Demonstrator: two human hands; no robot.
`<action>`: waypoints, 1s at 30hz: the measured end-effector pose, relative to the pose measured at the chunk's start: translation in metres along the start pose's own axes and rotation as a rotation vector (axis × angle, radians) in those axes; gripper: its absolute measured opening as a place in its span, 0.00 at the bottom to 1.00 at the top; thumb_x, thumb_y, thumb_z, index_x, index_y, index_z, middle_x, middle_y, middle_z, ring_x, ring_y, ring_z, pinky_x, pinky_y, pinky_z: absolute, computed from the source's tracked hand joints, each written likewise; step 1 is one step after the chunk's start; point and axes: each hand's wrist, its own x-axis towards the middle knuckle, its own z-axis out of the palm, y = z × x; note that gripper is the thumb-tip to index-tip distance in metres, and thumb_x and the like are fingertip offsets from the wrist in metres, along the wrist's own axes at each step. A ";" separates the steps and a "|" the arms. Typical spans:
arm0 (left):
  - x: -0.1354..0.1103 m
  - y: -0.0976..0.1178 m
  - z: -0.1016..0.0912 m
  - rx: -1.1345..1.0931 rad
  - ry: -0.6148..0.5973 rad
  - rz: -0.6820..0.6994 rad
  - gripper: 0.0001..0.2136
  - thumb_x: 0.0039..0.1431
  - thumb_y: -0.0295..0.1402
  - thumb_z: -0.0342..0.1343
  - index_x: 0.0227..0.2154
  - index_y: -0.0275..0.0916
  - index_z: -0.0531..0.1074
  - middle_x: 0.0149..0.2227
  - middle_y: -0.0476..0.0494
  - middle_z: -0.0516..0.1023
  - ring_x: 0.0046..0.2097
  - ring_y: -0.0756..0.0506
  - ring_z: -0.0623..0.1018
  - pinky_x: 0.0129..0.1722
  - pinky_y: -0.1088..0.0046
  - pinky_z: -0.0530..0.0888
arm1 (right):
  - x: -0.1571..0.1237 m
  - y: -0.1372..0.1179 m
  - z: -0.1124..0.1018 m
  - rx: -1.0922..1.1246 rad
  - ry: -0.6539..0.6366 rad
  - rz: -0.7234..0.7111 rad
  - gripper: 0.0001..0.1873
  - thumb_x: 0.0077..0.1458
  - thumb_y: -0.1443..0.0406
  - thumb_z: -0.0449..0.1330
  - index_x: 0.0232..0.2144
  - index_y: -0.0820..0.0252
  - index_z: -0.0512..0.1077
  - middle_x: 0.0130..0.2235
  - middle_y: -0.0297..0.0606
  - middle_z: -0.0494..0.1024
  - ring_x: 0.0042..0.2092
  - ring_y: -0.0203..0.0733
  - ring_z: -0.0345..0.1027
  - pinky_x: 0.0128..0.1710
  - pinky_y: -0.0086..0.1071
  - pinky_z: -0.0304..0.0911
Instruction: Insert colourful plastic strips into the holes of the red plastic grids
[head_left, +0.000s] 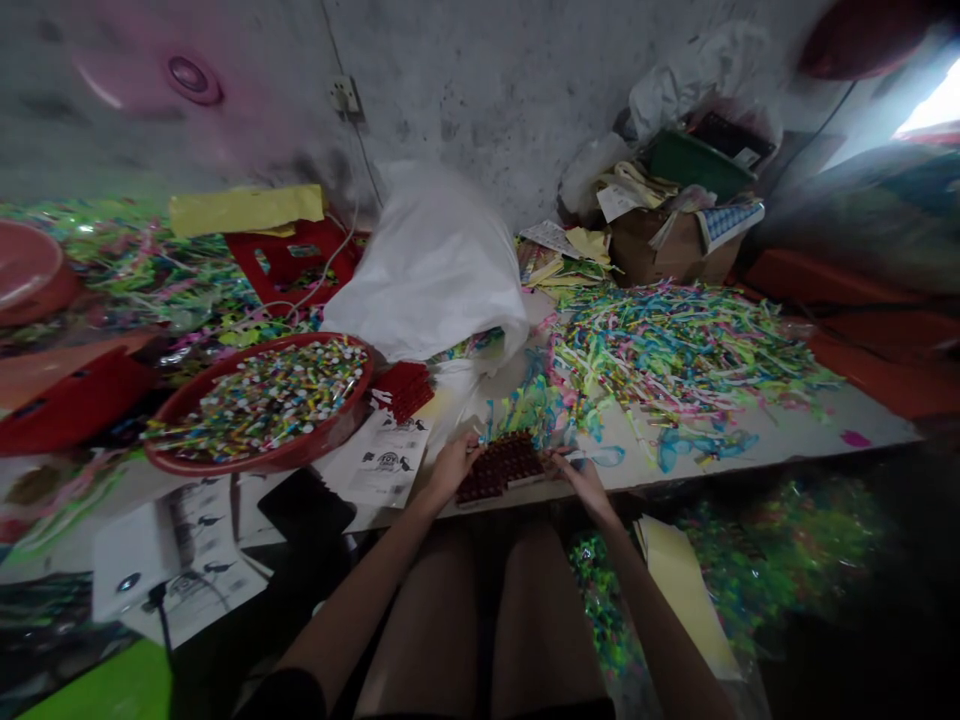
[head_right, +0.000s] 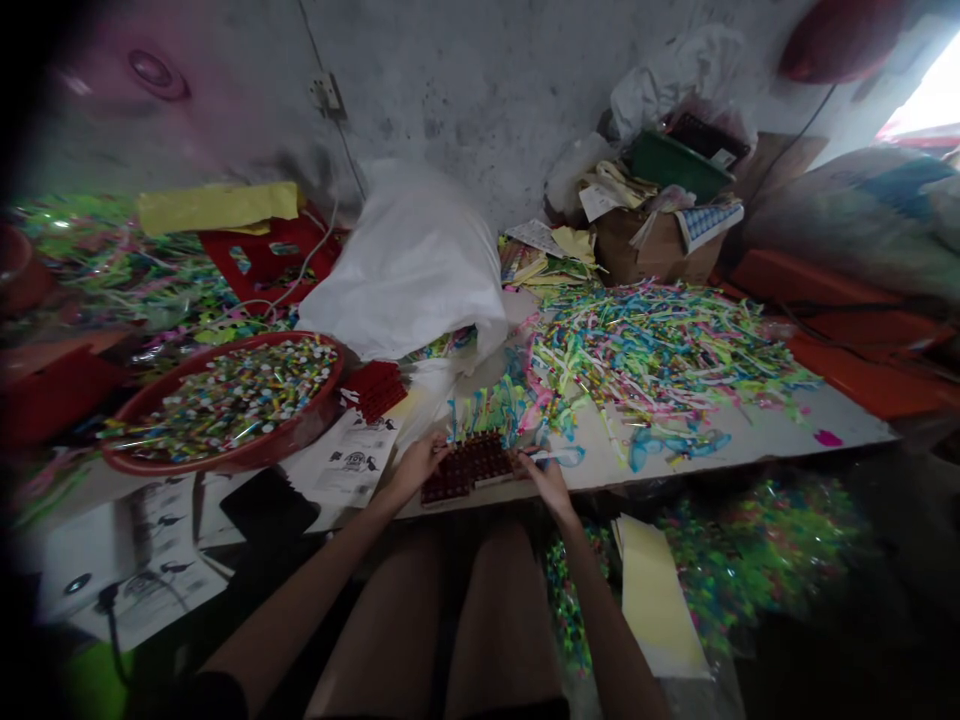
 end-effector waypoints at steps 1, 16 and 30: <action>0.000 0.000 0.000 -0.001 -0.001 -0.003 0.07 0.59 0.34 0.50 0.37 0.38 0.70 0.35 0.44 0.79 0.32 0.46 0.77 0.34 0.74 0.67 | 0.001 -0.001 -0.001 -0.062 -0.009 -0.022 0.23 0.43 0.47 0.61 0.32 0.59 0.69 0.35 0.40 0.78 0.37 0.45 0.71 0.34 0.36 0.67; -0.001 0.000 0.001 -0.048 0.026 0.007 0.06 0.58 0.34 0.51 0.34 0.38 0.70 0.36 0.44 0.78 0.39 0.46 0.76 0.37 0.74 0.67 | 0.009 -0.024 0.000 -0.367 -0.146 0.035 0.18 0.45 0.50 0.59 0.28 0.59 0.69 0.26 0.36 0.76 0.23 0.38 0.69 0.21 0.29 0.65; -0.004 0.002 0.003 -0.098 0.028 -0.061 0.08 0.58 0.34 0.51 0.37 0.39 0.71 0.37 0.43 0.78 0.41 0.43 0.76 0.41 0.71 0.68 | 0.029 -0.033 0.021 -0.611 -0.052 0.029 0.06 0.39 0.64 0.63 0.24 0.57 0.69 0.21 0.35 0.75 0.26 0.41 0.70 0.25 0.29 0.62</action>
